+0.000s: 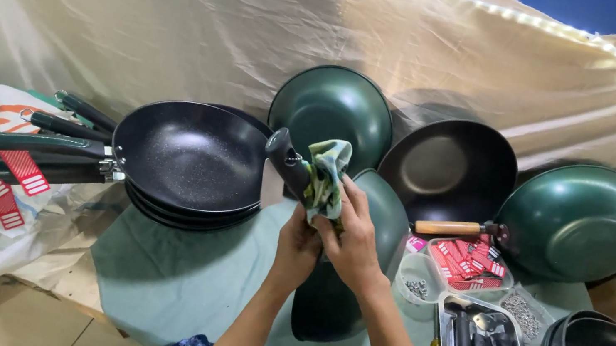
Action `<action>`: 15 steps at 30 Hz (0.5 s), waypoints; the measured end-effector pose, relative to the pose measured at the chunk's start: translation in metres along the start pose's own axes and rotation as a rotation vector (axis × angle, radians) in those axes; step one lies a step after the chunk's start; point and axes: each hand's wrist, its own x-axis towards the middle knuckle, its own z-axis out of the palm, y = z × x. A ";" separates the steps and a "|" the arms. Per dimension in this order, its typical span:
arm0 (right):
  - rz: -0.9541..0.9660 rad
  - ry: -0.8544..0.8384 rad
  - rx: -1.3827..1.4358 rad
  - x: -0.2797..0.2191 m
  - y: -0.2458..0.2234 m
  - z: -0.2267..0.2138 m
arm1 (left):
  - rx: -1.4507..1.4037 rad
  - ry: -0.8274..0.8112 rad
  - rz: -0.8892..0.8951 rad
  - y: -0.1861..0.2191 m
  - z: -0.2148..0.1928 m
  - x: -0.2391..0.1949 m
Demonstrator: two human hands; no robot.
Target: Assembling a handle onto a wok using a screwdriver and then attaching a product tag to the handle.
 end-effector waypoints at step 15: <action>-0.182 0.075 -0.093 0.009 0.001 0.036 | 0.249 -0.077 -0.005 0.014 -0.019 0.013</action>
